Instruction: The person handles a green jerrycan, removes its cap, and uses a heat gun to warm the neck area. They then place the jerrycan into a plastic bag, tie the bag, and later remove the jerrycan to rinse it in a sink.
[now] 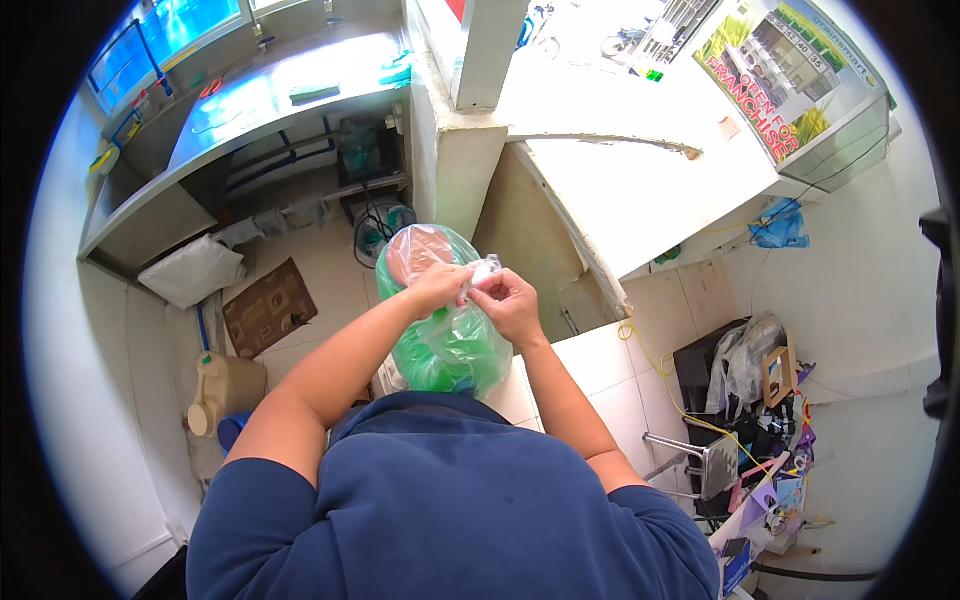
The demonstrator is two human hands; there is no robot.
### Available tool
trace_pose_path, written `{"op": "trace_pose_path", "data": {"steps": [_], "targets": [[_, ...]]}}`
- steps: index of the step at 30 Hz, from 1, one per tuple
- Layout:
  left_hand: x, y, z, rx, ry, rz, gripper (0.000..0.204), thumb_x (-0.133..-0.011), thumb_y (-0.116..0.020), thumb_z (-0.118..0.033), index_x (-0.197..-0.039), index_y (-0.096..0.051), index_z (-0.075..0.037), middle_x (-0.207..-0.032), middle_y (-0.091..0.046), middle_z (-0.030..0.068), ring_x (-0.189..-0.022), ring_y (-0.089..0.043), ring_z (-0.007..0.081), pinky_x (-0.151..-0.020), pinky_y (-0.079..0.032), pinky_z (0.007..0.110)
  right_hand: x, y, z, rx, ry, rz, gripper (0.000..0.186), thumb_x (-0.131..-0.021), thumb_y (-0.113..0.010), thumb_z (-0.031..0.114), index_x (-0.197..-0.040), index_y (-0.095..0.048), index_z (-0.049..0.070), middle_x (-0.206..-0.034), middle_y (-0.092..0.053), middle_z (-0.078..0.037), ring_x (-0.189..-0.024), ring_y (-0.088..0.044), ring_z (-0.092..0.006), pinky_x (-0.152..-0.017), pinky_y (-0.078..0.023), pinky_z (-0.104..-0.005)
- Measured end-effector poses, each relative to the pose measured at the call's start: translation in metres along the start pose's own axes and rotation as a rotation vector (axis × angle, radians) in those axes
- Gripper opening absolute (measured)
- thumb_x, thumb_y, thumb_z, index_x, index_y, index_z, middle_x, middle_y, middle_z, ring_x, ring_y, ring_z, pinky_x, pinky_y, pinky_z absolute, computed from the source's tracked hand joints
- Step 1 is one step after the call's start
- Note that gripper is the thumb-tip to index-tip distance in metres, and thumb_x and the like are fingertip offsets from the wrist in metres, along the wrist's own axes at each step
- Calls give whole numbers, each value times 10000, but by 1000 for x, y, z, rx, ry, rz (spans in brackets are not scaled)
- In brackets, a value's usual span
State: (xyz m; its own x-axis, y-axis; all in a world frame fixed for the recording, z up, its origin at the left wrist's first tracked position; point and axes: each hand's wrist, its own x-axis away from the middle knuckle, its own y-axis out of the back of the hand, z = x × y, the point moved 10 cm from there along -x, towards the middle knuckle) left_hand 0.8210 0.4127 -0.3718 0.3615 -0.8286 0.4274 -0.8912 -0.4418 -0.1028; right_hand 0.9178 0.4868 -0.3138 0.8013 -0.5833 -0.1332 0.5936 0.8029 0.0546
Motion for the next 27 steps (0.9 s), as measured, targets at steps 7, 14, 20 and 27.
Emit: {"op": "trace_pose_path", "data": {"steps": [7,14,20,27], "targets": [[26,-9,-30,-686,-315,-18,909,-799,-671,-79,-1546,-153,-113,-1003,-547,157,-850,-583,253,-802,-503,353,-9,-27,15,841,147,464,179,-839,-594,94,-936,-708,-5,-817,-678,-133,-826,-672,-229,-773,-521,-371],[95,-35,-59,-965,-838,-380,629,-686,-780,-190,-1238,-487,-122,-1137,-488,184,-1035,-546,350,-916,-432,440,2,-15,-62,-82,-848,280,113,-788,-562,11,-796,-671,-19,-778,-626,-91,-705,-616,-211,-680,-529,-378],[80,-46,-65,-1516,-718,-231,287,-834,-670,-391,-851,-648,-106,-784,-651,78,-791,-649,258,-783,-438,426,-1,-9,-71,-190,-879,287,89,-786,-605,15,-785,-672,-43,-775,-640,-102,-686,-621,-202,-657,-531,-352],[93,9,-47,-1493,-243,307,393,-926,-579,-428,-842,-679,-57,-867,-681,161,-855,-656,332,-799,-481,445,3,16,-57,641,-67,185,91,-833,-693,145,-830,-742,69,-783,-651,-137,-746,-651,-281,-714,-521,-370]]}}
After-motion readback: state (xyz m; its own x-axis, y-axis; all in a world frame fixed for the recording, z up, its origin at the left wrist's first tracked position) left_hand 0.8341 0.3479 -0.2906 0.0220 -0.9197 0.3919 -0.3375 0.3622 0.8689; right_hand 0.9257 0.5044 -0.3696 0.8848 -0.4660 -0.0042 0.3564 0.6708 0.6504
